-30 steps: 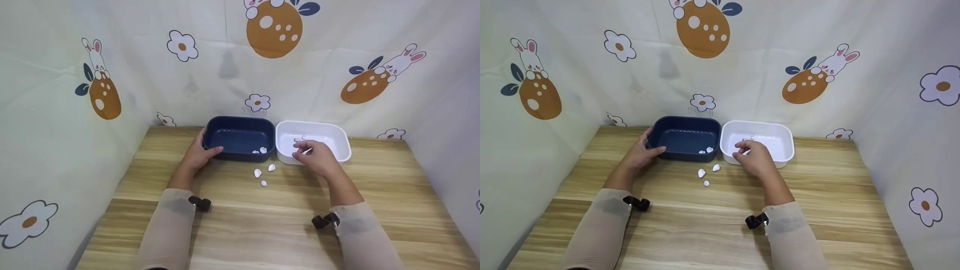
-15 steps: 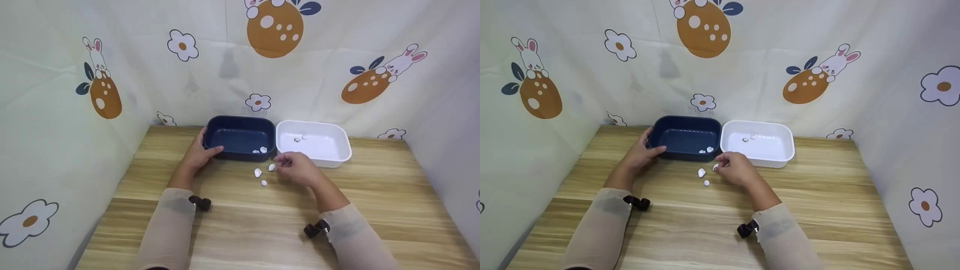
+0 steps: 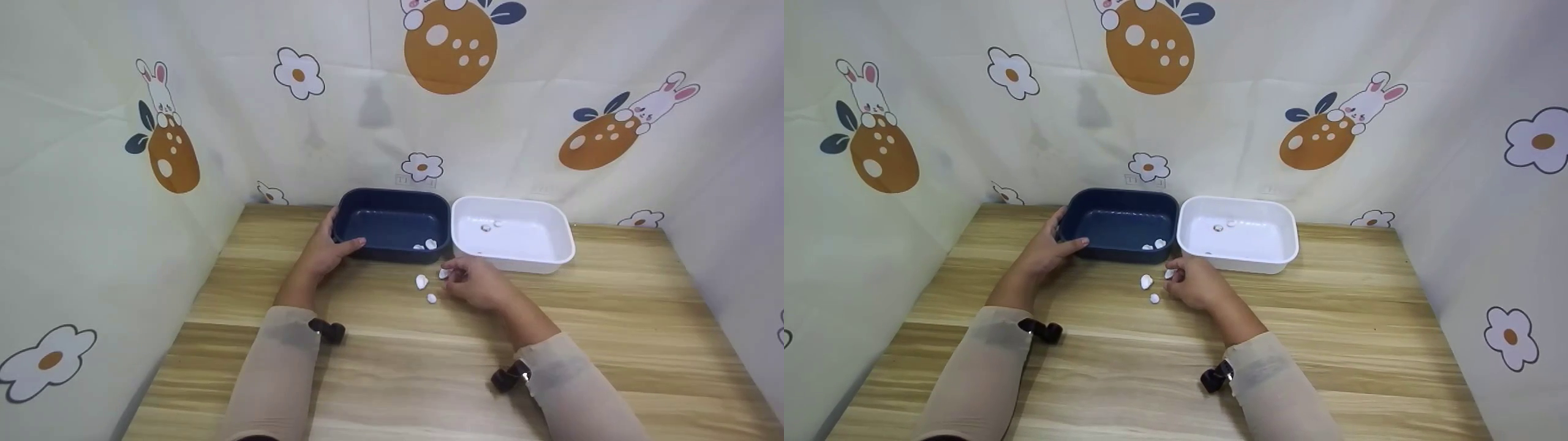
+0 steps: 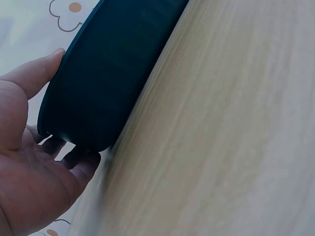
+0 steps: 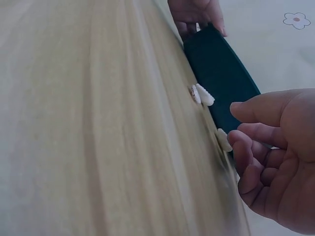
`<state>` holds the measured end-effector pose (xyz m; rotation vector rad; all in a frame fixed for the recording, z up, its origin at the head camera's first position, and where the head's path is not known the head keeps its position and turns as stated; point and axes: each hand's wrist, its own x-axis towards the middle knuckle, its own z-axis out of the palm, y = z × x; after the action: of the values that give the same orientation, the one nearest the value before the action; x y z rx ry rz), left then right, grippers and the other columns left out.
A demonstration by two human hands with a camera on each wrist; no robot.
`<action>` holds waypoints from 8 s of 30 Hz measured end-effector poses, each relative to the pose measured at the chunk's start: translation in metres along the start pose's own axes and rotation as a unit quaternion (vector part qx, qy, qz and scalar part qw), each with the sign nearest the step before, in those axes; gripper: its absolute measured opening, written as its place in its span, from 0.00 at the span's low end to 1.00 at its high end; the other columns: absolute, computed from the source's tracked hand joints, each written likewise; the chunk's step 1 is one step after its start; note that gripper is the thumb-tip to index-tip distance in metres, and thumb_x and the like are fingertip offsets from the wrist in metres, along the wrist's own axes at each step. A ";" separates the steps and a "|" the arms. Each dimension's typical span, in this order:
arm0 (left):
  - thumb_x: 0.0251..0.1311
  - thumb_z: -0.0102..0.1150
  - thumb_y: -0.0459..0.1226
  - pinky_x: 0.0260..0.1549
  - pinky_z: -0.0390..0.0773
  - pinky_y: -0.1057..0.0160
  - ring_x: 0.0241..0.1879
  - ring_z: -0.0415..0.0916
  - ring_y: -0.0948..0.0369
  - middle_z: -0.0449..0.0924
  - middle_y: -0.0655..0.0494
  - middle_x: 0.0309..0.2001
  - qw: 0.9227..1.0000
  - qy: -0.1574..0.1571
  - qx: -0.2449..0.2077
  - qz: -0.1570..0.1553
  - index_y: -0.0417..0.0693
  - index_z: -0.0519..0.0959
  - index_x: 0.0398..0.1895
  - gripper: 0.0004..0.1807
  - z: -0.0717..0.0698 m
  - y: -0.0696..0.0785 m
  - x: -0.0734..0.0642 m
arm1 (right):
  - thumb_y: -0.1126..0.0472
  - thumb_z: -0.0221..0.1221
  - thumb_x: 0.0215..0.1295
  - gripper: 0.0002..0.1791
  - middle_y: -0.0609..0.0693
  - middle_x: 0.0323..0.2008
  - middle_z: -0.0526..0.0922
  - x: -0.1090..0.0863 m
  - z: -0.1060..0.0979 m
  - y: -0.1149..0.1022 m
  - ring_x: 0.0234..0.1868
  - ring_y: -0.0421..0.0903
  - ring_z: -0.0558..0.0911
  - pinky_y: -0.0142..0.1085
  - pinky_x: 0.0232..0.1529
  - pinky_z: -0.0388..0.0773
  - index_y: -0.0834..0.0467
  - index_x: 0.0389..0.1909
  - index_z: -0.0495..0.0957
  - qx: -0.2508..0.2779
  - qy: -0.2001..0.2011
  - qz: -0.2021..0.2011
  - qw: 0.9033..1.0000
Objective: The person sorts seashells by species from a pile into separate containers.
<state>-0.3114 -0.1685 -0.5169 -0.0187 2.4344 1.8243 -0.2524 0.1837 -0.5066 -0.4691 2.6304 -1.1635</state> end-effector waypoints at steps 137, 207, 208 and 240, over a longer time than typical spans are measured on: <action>0.60 0.79 0.44 0.88 0.44 0.47 0.87 0.46 0.48 0.49 0.47 0.88 1.000 0.001 -0.007 0.011 0.52 0.48 0.89 0.60 0.000 0.000 -0.001 | 0.64 0.71 0.61 0.12 0.46 0.34 0.88 0.001 0.000 -0.031 0.36 0.39 0.82 0.33 0.41 0.81 0.59 0.46 0.89 -0.018 -0.045 -0.021 0.999; 0.58 0.79 0.46 0.88 0.43 0.47 0.88 0.44 0.49 0.48 0.47 0.88 1.000 0.003 0.001 0.013 0.52 0.49 0.88 0.61 0.000 -0.002 0.000 | 0.57 0.66 0.70 0.19 0.57 0.51 0.88 0.000 -0.070 -0.007 0.44 0.51 0.80 0.32 0.40 0.76 0.58 0.59 0.87 0.005 0.157 0.072 0.985; 0.58 0.79 0.46 0.88 0.43 0.47 0.88 0.44 0.49 0.48 0.47 0.88 1.000 0.003 0.002 0.011 0.52 0.49 0.88 0.61 0.000 -0.002 0.000 | 0.57 0.66 0.70 0.19 0.57 0.52 0.88 0.000 -0.072 -0.005 0.44 0.51 0.80 0.33 0.40 0.76 0.58 0.59 0.87 0.005 0.162 0.076 0.984; 0.61 0.78 0.45 0.87 0.44 0.47 0.87 0.45 0.49 0.47 0.47 0.88 1.000 -0.002 -0.009 -0.001 0.54 0.47 0.89 0.61 -0.001 0.000 -0.001 | 0.58 0.71 0.64 0.20 0.52 0.42 0.90 0.009 -0.031 -0.026 0.38 0.46 0.83 0.30 0.36 0.78 0.60 0.56 0.87 0.056 0.121 0.034 0.991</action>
<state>-0.3105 -0.1692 -0.5165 -0.0188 2.4155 1.8436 -0.2659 0.1844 -0.4672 -0.2267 2.7349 -1.4167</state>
